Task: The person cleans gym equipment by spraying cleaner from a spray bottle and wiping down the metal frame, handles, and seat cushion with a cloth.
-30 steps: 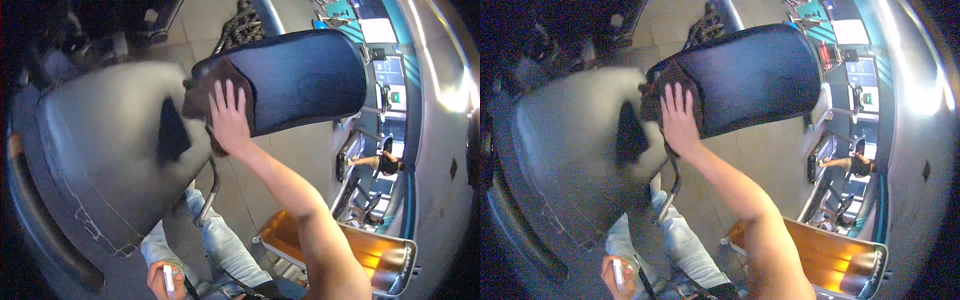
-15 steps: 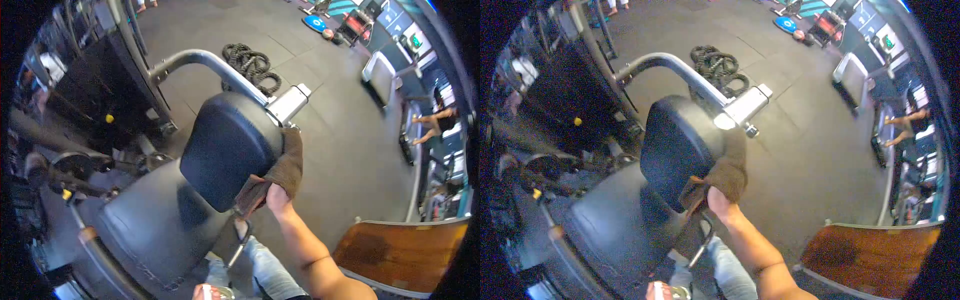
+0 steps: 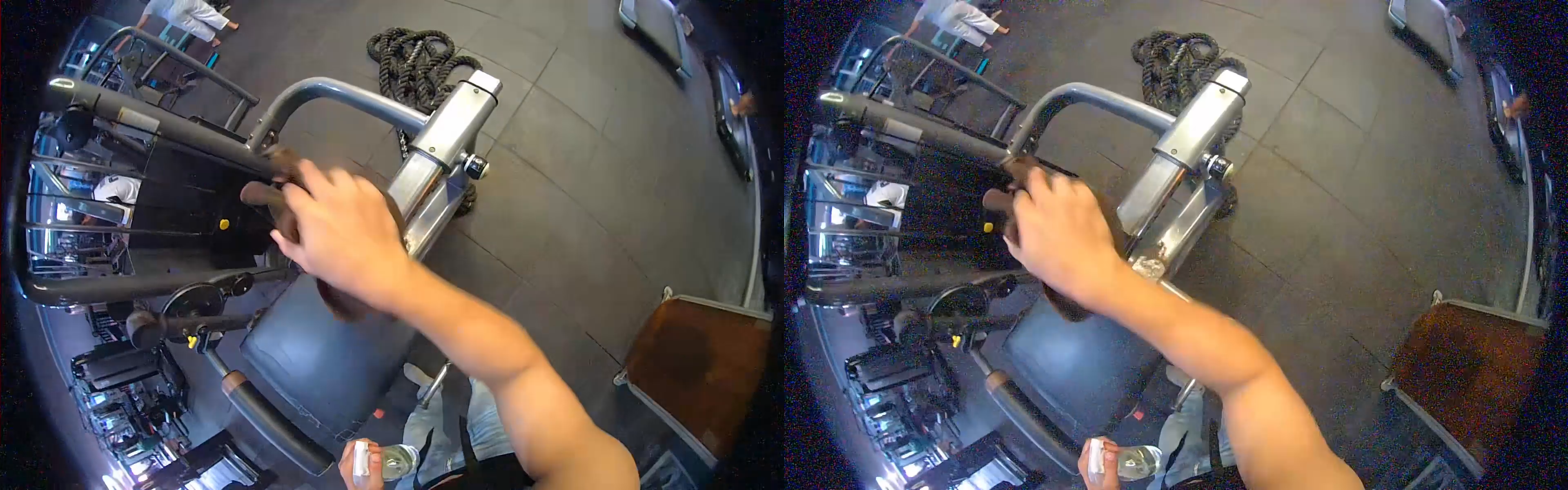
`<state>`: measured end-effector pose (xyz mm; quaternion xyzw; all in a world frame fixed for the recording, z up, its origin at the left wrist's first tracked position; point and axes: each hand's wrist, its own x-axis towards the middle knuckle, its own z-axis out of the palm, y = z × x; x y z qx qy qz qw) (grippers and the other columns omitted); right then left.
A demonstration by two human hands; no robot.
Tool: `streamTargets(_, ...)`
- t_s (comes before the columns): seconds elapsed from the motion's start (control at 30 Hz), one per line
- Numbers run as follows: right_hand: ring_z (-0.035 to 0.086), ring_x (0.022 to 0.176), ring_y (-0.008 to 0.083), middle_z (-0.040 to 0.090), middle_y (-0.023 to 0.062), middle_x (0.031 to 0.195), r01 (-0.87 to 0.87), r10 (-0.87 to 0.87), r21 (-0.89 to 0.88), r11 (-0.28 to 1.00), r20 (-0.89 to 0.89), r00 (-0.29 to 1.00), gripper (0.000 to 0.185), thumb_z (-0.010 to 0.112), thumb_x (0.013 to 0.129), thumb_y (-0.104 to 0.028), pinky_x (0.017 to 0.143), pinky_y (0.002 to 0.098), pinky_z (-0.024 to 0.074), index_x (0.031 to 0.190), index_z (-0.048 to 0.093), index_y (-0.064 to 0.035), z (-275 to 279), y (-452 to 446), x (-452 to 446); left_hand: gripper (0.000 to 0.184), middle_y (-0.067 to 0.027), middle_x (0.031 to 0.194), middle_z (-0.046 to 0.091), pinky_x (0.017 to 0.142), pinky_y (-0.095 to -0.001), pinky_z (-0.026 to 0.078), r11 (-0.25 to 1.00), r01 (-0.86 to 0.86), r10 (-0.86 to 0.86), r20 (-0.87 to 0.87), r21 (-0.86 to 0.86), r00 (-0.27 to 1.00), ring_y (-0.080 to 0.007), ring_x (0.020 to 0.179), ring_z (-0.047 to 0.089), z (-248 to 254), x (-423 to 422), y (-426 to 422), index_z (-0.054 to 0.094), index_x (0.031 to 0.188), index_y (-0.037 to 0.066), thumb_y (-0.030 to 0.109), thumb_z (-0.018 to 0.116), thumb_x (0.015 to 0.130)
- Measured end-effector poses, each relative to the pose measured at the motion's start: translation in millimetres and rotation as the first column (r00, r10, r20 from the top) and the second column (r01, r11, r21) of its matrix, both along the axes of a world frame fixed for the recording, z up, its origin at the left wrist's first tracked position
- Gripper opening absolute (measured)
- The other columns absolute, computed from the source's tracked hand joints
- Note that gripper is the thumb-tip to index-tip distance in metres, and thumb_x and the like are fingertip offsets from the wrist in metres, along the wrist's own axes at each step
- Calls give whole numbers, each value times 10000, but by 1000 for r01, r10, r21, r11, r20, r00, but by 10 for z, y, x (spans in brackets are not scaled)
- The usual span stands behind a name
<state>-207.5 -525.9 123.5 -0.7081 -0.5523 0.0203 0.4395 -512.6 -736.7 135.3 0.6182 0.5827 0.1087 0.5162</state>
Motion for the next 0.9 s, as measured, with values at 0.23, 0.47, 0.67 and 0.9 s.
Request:
streamTargets(0.23, 538, 1118, 434, 548, 213, 1242, 269, -120, 204, 941, -544, 831, 362, 759, 789, -245, 974, 484, 432, 1068, 653, -40, -1661, -1087, -1036, 290, -127, 868, 606, 746, -326, 461, 985, 57, -50, -45, 161, 998, -209, 808, 585, -94, 104, 152, 616, 827, -11, 270, 595, 894)
streamTargets(0.47, 552, 1077, 202, 618, 135, 1202, 295, -346, -463, 836, -861, -373, 580, 533, 967, -470, 928, 317, 424, 1236, 589, 40, -2413, -979, -1180, 317, -134, 855, 610, 760, -349, 468, 987, 135, -128, -72, 92, 989, -229, 825, 592, -288, 206, 126, 630, 827, -20, 280, 572, 912)
streamTargets(0.67, 646, 763, 237, 691, 104, 867, -197, -495, -454, 869, -814, -306, 421, 615, 902, -438, 716, 366, 511, 980, 681, -29, -4272, -722, -1249, 276, -148, 865, 626, 730, -343, 475, 968, 242, -234, -115, 62, 965, -243, 789, 608, -471, 437, 163, 638, 835, -8, 255, 603, 909)
streamTargets(0.9, 617, 1028, 286, 655, 75, 1136, 46, -242, -576, 816, -413, -878, 514, 658, 890, -412, 915, 434, 480, 1250, 570, -56, -3309, -1074, -1453, 421, -153, 901, 594, 755, -359, 467, 963, 263, -248, -206, 51, 947, -232, 817, 589, -596, 365, 163, 589, 824, -4, 392, 504, 938)
